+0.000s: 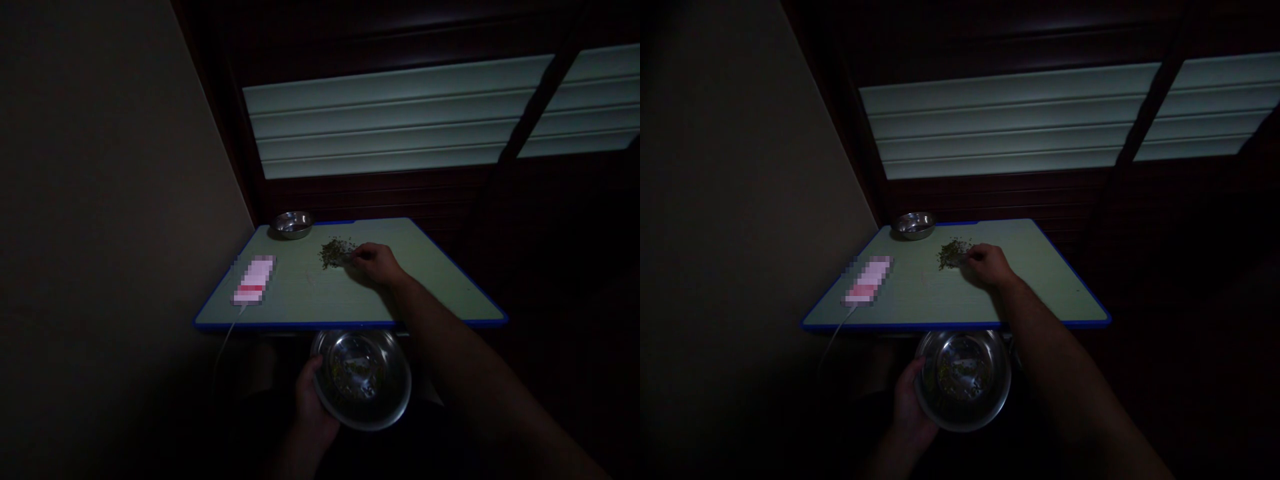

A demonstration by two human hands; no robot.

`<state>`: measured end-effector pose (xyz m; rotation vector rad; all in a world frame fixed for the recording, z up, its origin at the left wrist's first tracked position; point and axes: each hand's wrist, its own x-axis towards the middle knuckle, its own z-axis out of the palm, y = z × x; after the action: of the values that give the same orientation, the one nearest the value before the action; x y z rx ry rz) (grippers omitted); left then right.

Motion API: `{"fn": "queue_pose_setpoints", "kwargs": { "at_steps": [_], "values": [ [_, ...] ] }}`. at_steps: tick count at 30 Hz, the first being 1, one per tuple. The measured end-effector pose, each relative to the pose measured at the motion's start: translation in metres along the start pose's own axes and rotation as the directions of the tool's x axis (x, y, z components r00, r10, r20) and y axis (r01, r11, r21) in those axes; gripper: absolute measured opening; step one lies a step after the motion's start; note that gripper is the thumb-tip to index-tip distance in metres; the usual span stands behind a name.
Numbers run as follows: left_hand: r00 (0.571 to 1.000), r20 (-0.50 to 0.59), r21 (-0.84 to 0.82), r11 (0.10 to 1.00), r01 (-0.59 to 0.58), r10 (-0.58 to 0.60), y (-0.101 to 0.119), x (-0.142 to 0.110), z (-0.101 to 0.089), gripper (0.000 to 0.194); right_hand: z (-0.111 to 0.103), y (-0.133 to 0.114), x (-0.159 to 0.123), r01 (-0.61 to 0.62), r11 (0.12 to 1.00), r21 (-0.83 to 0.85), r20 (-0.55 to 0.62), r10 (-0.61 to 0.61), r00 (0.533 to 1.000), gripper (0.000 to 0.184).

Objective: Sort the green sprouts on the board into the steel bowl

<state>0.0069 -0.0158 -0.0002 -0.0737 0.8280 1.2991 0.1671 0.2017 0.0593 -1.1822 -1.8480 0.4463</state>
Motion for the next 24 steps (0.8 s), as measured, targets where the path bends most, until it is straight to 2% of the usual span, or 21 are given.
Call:
{"fn": "queue_pose_setpoints", "kwargs": {
  "at_steps": [6,15,20,24],
  "values": [
    [1.0,0.007,0.015,1.0,0.012,-0.012,0.0003,-0.0006,-0.0005,0.021,0.0005,0.0013,0.0003,0.017,0.999,-0.032,-0.009,-0.017,1.0,0.012],
    [0.999,-0.04,-0.003,1.0,-0.001,0.001,-0.0004,-0.0019,0.0001,0.023,0.0006,0.0019,-0.0004,0.042,0.995,-0.088,-0.016,-0.043,0.999,0.011],
    [1.0,-0.017,-0.016,1.0,0.008,-0.008,-0.001,-0.0011,-0.0003,0.023,0.0019,0.0049,0.0002,0.055,0.994,-0.089,-0.013,-0.056,0.998,0.011],
    [0.999,-0.048,-0.015,1.0,0.009,-0.01,-0.0007,-0.0007,-0.0005,0.021,0.0027,0.0068,0.0007,0.072,0.992,-0.103,-0.009,-0.073,0.997,0.011]
  ]
}}
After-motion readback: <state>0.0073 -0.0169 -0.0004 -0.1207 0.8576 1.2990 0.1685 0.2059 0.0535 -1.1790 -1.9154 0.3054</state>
